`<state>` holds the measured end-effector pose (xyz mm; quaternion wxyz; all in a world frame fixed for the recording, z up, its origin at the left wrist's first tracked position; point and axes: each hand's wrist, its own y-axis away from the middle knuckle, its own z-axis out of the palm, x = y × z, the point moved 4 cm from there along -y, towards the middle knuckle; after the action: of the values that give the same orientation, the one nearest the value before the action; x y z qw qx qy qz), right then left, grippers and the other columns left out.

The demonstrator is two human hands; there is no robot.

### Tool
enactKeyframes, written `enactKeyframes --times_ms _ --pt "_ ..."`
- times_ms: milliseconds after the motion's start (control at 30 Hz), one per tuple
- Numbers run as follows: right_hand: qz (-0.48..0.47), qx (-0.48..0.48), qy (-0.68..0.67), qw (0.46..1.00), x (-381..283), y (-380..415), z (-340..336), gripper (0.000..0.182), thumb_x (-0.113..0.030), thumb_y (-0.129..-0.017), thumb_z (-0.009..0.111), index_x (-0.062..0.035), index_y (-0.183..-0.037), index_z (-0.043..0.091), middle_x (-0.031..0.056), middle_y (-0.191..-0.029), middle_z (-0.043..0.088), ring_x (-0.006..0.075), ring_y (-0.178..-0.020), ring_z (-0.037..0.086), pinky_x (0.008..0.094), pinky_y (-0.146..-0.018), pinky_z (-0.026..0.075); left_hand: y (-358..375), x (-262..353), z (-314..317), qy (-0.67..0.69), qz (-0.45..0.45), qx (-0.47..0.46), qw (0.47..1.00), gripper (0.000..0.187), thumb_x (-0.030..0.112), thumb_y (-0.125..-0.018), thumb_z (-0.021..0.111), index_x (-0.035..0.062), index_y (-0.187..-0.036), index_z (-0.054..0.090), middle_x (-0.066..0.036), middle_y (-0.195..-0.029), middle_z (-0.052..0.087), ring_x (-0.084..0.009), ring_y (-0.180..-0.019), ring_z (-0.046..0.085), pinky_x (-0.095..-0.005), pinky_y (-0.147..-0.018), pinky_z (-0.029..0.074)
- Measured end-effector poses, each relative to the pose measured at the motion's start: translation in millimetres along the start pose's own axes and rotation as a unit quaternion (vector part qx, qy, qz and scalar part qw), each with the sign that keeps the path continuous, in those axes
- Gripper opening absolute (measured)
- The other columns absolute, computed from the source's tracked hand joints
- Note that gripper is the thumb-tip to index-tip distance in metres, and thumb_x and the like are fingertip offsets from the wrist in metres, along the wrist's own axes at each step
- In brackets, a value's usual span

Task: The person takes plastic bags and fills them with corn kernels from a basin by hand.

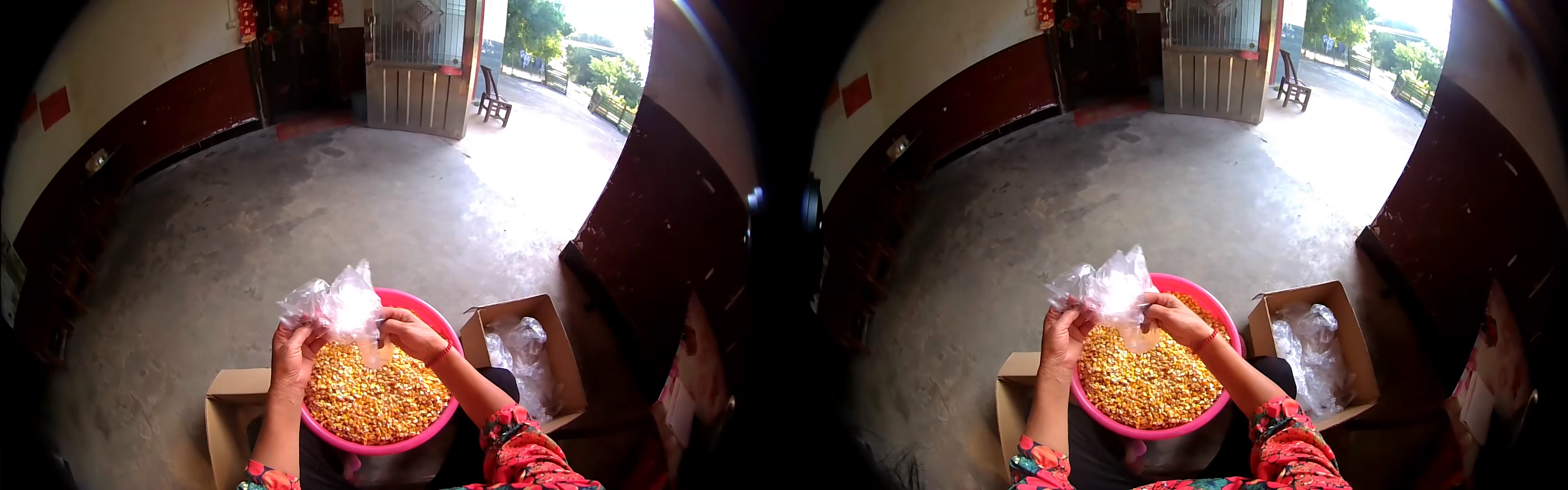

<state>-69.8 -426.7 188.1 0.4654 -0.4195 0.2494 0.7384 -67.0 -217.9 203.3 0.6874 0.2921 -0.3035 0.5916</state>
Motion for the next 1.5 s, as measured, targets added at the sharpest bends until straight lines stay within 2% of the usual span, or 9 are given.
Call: enactKeyframes --times_ms 333,500,833,1033,1133,1267,1367,1433,1500 --pt "-0.128 0.137 0.091 0.978 -40.8 20.7 -6.1 0.029 -0.019 -0.094 0.049 -0.0002 -0.116 0.049 0.0057 -0.109 0.056 0.0138 -0.101 0.053 0.0287 -0.088 0.043 9.4 -21.1 13.6 -0.010 -0.010 -0.017 1.000 0.031 -0.004 -0.084 0.048 0.0067 -0.111 0.056 -0.007 -0.105 0.062 -0.0190 -0.093 0.061 -0.0344 -0.081 0.052" --pt "-0.238 0.017 0.458 0.856 -48.8 29.2 52.5 0.071 -0.031 -0.076 0.072 -0.0039 -0.133 0.039 0.0179 -0.123 0.052 0.0301 -0.118 0.048 0.0371 -0.099 0.037 21.3 -23.1 47.3 -0.036 -0.026 -0.019 0.999 0.025 -0.004 -0.085 0.054 0.0087 -0.105 0.060 -0.004 -0.093 0.063 -0.0163 -0.087 0.062 -0.0304 -0.079 0.052" --pt "-0.086 0.167 0.020 0.982 -35.5 23.2 -19.2 0.024 -0.004 -0.087 0.053 -0.0002 -0.111 0.056 -0.0016 -0.085 0.060 0.0054 -0.071 0.054 0.0203 -0.064 0.045 7.4 4.4 17.4 -0.100 -0.034 0.011 0.994 0.047 -0.002 -0.069 0.044 0.0030 -0.116 0.050 -0.008 -0.096 0.058 -0.0136 -0.082 0.056 -0.0245 -0.068 0.048" --pt "-0.089 0.191 0.170 0.963 -31.9 20.1 -16.4 0.028 0.002 -0.084 0.047 -0.0011 -0.110 0.055 -0.0021 -0.080 0.056 0.0049 -0.061 0.049 0.0203 -0.054 0.041 22.4 12.0 50.0 -0.325 0.184 -0.015 0.927 0.079 0.018 -0.073 0.066 0.0052 -0.140 0.025 -0.015 -0.136 0.031 -0.0263 -0.117 0.041 -0.0368 -0.098 0.036" --pt "-0.096 0.140 0.195 0.966 -26.0 17.9 0.9 0.031 0.005 -0.079 0.050 -0.0008 -0.109 0.056 -0.0017 -0.089 0.057 0.0053 -0.070 0.052 0.0197 -0.058 0.042 37.5 -5.0 81.4 -0.586 0.293 -0.103 0.748 0.093 0.025 -0.066 0.080 0.0103 -0.140 0.026 -0.020 -0.134 0.034 -0.0357 -0.123 0.037 -0.0435 -0.100 0.034" --pt "-0.137 0.065 0.165 0.974 -29.5 15.7 14.7 0.026 0.004 -0.078 0.058 0.0028 -0.104 0.056 -0.0008 -0.094 0.058 0.0063 -0.084 0.054 0.0211 -0.069 0.045 23.3 -21.6 48.0 -0.522 0.179 -0.050 0.832 0.023 -0.007 -0.081 0.056 -0.0022 -0.103 0.062 -0.006 -0.091 0.066 -0.0104 -0.080 0.059 -0.0245 -0.072 0.049" --pt "-0.166 0.045 0.190 0.967 -29.3 13.3 3.3 0.027 -0.001 -0.075 0.066 0.0006 -0.100 0.057 0.0039 -0.093 0.062 0.0126 -0.082 0.060 0.0259 -0.071 0.048 21.4 0.7 42.3 -0.425 0.142 0.015 0.894 0.019 -0.004 -0.085 0.050 -0.0020 -0.101 0.061 -0.001 -0.085 0.063 -0.0078 -0.074 0.057 -0.0224 -0.070 0.048" --pt "-0.084 0.124 0.593 0.791 -49.9 25.3 10.0 0.025 -0.002 -0.074 0.064 -0.0040 -0.098 0.058 0.0122 -0.095 0.064 0.0261 -0.084 0.063 0.0338 -0.072 0.049 15.3 5.9 30.3 -0.364 0.167 0.021 0.916 0.020 -0.005 -0.085 0.048 -0.0009 -0.100 0.060 -0.001 -0.087 0.062 -0.0078 -0.075 0.056 -0.0222 -0.070 0.047" --pt "-0.111 0.141 0.618 0.766 -41.7 24.6 -2.8 0.029 -0.002 -0.073 0.060 -0.0082 -0.101 0.056 0.0174 -0.099 0.060 0.0354 -0.087 0.060 0.0415 -0.073 0.048 10.9 6.6 21.0 -0.302 0.191 0.029 0.934 0.021 -0.005 -0.085 0.045 0.0002 -0.099 0.060 -0.001 -0.088 0.062 -0.0078 -0.076 0.056 -0.0220 -0.070 0.047"
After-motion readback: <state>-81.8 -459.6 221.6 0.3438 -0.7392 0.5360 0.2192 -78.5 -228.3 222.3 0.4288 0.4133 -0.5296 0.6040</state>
